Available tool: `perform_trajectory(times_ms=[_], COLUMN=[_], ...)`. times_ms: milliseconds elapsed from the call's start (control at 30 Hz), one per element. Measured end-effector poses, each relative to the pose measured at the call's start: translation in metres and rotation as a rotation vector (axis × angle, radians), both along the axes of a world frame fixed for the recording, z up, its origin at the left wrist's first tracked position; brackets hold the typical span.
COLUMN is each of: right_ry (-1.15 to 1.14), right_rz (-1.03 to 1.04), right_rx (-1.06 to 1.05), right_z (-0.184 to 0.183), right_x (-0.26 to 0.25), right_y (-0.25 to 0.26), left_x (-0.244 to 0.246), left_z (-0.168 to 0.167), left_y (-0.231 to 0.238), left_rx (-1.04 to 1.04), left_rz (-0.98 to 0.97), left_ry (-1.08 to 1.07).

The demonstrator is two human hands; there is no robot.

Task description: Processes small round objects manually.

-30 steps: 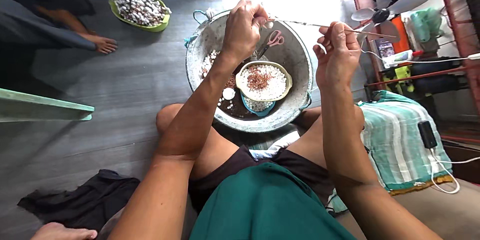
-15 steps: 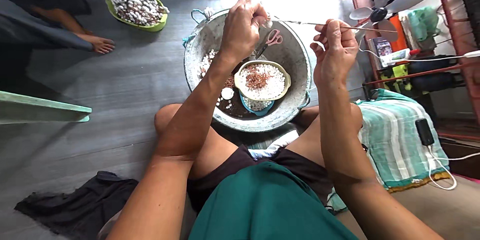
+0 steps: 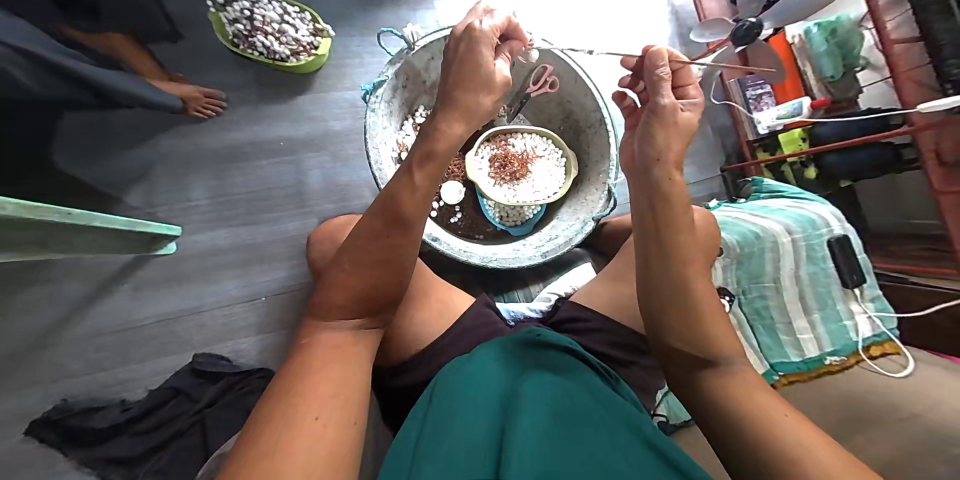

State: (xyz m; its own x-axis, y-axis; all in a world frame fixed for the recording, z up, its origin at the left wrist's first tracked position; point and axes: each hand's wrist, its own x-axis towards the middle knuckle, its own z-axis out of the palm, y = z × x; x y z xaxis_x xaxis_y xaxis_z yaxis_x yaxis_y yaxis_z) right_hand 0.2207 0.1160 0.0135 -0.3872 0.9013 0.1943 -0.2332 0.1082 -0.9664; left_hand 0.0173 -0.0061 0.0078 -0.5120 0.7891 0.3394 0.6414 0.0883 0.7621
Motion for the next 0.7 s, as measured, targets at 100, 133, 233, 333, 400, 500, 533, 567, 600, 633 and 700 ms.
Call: perform_trajectory(times_ms=[100, 133, 233, 333, 400, 500, 533, 567, 600, 633, 700], right_ry=[0.014, 0.008, -0.010, -0.007, -0.011, -0.005, -0.001, 0.003, 0.007, 0.007, -0.005], right_rz=[0.009, 0.008, 0.008, -0.003, -0.003, 0.002, -0.003, -0.011, -0.021, -0.025, -0.021], right_rx=[0.000, 0.007, 0.010, 0.010, 0.021, 0.037, 0.034, 0.029, 0.022, 0.019, 0.021], right_z=[0.0024, 0.0022, 0.0022, 0.0068, 0.0074, 0.0027, 0.0020, 0.0023, 0.0030, 0.0037, 0.0036], right_x=[0.0005, 0.0008, 0.0021, 0.0031, 0.0024, 0.0010, 0.0017, 0.0030, 0.0044, 0.0057, 0.0062], right_y=[-0.0009, -0.0002, 0.0000, -0.0017, -0.0025, 0.0000, 0.0011, 0.0020, 0.0023, 0.0018, -0.0008], left_x=[-0.0003, -0.0008, -0.0006, -0.0007, -0.0008, 0.0007, 0.0011, 0.0010, 0.0007, 0.0003, -0.0002], left_z=[-0.0007, -0.0004, -0.0002, -0.0011, -0.0009, -0.0008, -0.0013, -0.0013, -0.0016, -0.0015, 0.0005], left_y=[-0.0002, -0.0004, -0.0005, -0.0001, -0.0001, 0.0001, 0.0001, 0.0001, -0.0001, -0.0007, -0.0015], left_rx=[-0.002, 0.002, 0.011, 0.007, 0.000, 0.000, 0.000, 0.001, 0.002, 0.002, -0.006], left_rz=[0.002, 0.000, -0.003, 0.011, 0.015, 0.008, 0.007, 0.007, 0.008, 0.011, 0.012], left_ry=[0.008, 0.007, 0.001, 0.006, 0.012, 0.018, 0.021, 0.021, 0.020, 0.020, 0.018])
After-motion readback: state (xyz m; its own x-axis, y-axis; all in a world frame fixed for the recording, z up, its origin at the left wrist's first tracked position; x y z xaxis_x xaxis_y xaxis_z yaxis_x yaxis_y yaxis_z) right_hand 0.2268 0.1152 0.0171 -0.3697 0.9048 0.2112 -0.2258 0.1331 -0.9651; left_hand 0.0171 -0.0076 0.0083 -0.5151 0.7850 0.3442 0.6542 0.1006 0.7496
